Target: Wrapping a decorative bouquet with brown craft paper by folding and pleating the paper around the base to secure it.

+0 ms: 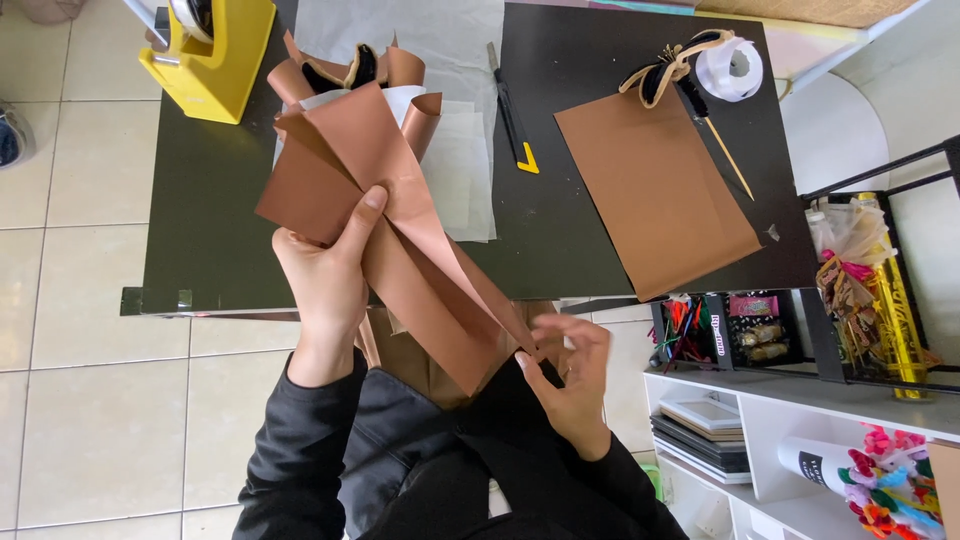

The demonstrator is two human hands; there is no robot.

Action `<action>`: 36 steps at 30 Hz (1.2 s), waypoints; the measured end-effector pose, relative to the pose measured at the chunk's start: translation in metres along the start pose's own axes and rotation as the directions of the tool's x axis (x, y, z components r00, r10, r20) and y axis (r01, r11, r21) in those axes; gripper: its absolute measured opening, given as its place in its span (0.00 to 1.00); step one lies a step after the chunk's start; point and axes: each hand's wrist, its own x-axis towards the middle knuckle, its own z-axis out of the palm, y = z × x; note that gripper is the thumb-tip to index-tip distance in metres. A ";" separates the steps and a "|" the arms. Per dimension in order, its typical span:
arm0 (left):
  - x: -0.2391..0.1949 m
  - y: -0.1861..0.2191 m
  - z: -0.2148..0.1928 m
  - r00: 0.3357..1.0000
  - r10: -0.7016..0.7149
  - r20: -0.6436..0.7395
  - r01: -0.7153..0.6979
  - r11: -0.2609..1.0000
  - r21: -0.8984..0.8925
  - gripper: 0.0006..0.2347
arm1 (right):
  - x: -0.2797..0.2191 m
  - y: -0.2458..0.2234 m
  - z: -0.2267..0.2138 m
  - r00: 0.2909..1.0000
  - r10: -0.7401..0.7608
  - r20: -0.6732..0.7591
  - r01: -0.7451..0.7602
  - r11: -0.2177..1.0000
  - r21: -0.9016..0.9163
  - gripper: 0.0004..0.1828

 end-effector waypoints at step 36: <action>0.000 -0.108 -0.034 0.987 0.025 0.156 -0.017 0.998 -0.056 0.05 | -0.010 0.072 0.060 0.709 -0.669 -0.221 0.631 0.743 -0.224 0.10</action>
